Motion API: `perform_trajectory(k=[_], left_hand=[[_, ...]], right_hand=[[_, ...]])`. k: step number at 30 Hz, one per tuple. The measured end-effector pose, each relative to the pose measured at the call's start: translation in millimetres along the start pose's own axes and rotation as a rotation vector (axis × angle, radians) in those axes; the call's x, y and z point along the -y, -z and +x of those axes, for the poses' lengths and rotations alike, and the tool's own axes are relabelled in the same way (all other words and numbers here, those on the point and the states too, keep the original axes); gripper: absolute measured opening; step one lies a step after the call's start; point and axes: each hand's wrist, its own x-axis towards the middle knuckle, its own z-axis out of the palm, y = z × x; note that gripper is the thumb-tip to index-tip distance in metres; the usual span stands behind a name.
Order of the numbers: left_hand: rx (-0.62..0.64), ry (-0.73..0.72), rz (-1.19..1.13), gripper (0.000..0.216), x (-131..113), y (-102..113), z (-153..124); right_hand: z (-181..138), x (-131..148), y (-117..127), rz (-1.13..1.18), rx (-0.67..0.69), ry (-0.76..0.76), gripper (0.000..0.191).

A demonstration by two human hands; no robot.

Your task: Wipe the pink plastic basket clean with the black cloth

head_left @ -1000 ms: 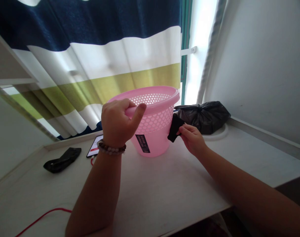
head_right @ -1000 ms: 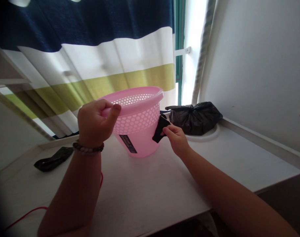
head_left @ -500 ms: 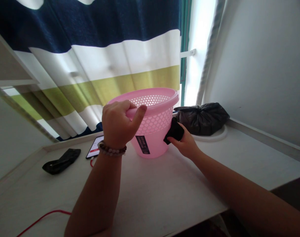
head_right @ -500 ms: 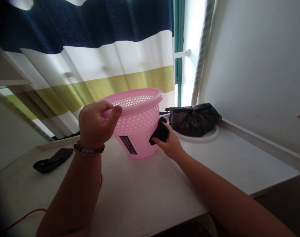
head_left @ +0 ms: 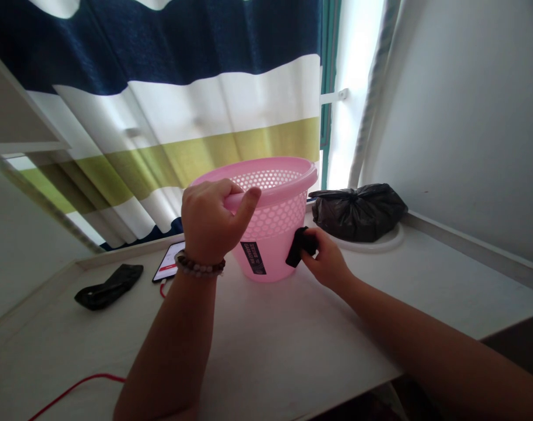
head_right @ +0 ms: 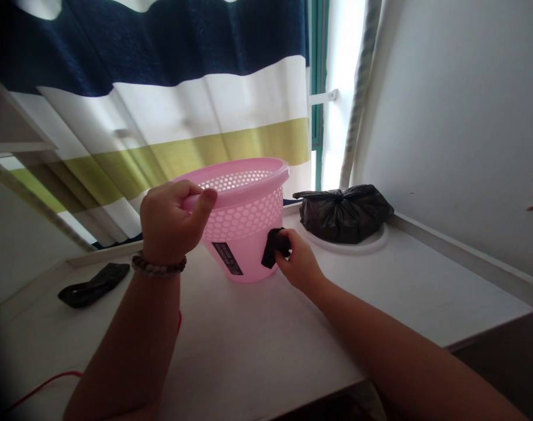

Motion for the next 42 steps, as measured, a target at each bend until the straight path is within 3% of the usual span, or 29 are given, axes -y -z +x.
perform_trajectory(k=[4, 8, 10, 16, 18, 22, 25, 29, 36, 42], left_hand=[[0.001, 0.002, -0.001, 0.038, 0, 0, 0], [-0.002, 0.004, -0.003, 0.038, 1, -1, 0], [-0.003, -0.002, -0.008, 0.038, 1, -1, 0], [0.012, -0.001, -0.024, 0.037, 3, -1, 0], [0.007, 0.001, -0.022, 0.038, 3, -1, 0], [-0.015, 0.010, -0.056, 0.039, 2, -1, -1], [-0.021, 0.020, -0.092, 0.039, 2, -1, -1], [-0.036, 0.032, -0.076, 0.040, 2, -2, -1], [-0.029, 0.039, -0.010, 0.040, 2, 0, 0], [0.004, 0.023, -0.001, 0.039, 3, 1, 0]], right_hand=[[-4, 9, -2, -0.045, 0.230, 0.054, 0.018], [-9, 5, -7, -0.275, 0.555, 0.037, 0.012], [-12, 0, -9, -0.387, 0.597, -0.021, 0.010], [-2, -13, 2, -0.476, 0.467, -0.117, 0.014], [7, -13, 12, -0.461, 0.343, -0.141, 0.014], [18, -5, 27, -0.282, -0.062, -0.072, 0.013], [15, 6, 27, -0.202, -0.172, 0.068, 0.017], [8, 17, 22, -0.259, -0.024, 0.138, 0.017], [2, 1, 7, -0.486, 0.511, -0.089, 0.014], [0, -6, 4, -0.484, 0.574, -0.127, 0.012]])
